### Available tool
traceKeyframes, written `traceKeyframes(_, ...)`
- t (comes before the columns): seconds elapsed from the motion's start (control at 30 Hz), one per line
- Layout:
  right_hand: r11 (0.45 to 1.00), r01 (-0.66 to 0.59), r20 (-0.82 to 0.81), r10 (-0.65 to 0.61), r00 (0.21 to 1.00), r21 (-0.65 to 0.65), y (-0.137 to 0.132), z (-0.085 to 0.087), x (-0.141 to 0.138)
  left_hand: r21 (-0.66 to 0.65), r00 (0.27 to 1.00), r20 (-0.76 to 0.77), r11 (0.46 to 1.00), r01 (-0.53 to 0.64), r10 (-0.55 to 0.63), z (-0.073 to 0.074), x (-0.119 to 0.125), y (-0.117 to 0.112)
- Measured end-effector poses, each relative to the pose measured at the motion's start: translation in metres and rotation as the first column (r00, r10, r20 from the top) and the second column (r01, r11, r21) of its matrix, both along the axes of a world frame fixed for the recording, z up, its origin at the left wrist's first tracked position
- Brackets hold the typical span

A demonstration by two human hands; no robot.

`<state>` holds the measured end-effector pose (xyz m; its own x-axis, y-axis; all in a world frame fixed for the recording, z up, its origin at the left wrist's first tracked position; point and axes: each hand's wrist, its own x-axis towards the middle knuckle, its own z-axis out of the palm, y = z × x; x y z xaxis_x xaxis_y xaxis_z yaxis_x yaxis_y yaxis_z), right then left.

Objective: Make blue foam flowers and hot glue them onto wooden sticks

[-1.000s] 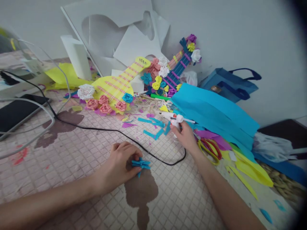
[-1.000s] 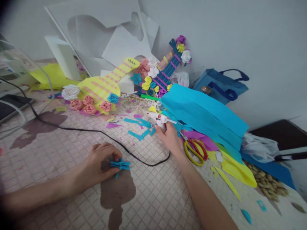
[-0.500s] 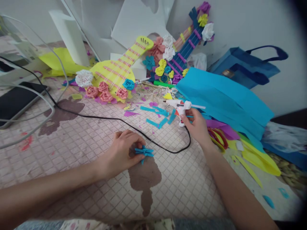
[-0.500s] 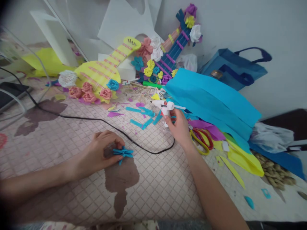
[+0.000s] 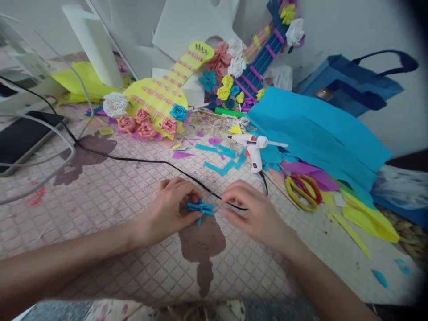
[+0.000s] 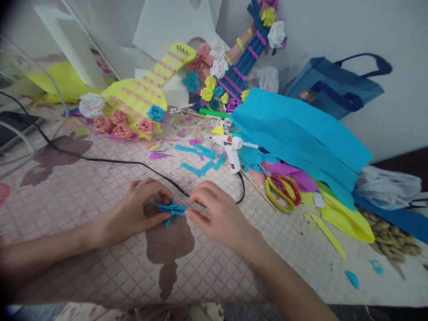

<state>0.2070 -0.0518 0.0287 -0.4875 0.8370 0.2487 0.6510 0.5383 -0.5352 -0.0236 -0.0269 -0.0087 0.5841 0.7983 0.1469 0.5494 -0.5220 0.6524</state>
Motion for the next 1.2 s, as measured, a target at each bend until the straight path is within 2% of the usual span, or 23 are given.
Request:
traceKeyframes(0.03,0.997,-0.053,0.024,0.054,0.998,-0.049,-0.004,-0.004,-0.007,0.0,1.0,-0.001,1.0,-0.006,0.006,0.0,0.0,0.0)
traceKeyframes(0.1,0.993,-0.072,0.066,0.079,0.995,-0.094,-0.007,-0.013,-0.015,0.006,1.0,0.004,1.0,-0.015,0.015,0.001,0.001,0.0)
traceKeyframes(0.23,0.994,-0.062,0.143,0.074,0.987,-0.085,-0.005,-0.024,-0.018,0.004,1.0,0.006,1.0,-0.019,0.019,0.005,0.002,0.0)
traceKeyframes(0.37,0.994,-0.099,0.179,0.104,0.978,-0.041,-0.003,-0.024,-0.018,0.019,0.999,0.021,0.999,0.027,-0.028,0.009,0.001,-0.001)
traceKeyframes(0.53,0.996,-0.089,0.156,0.092,0.983,-0.023,-0.003,-0.024,-0.021,0.122,0.996,0.007,0.988,0.092,-0.093,0.012,0.001,-0.004)
traceKeyframes(0.83,0.996,-0.084,0.159,0.081,0.984,0.011,-0.002,-0.026,-0.022,0.254,0.995,0.007,0.962,0.097,-0.102,0.006,-0.001,-0.004)
traceKeyframes(1.03,0.996,-0.086,0.16,0.083,0.984,0.013,-0.002,-0.028,-0.022,0.329,0.99,-0.02,0.935,0.135,-0.136,0.006,-0.003,-0.005)
traceKeyframes(1.2,0.996,-0.091,0.15,0.09,0.985,0.004,-0.002,-0.027,-0.022,0.329,0.986,-0.029,0.93,0.162,-0.161,0.006,-0.003,-0.004)
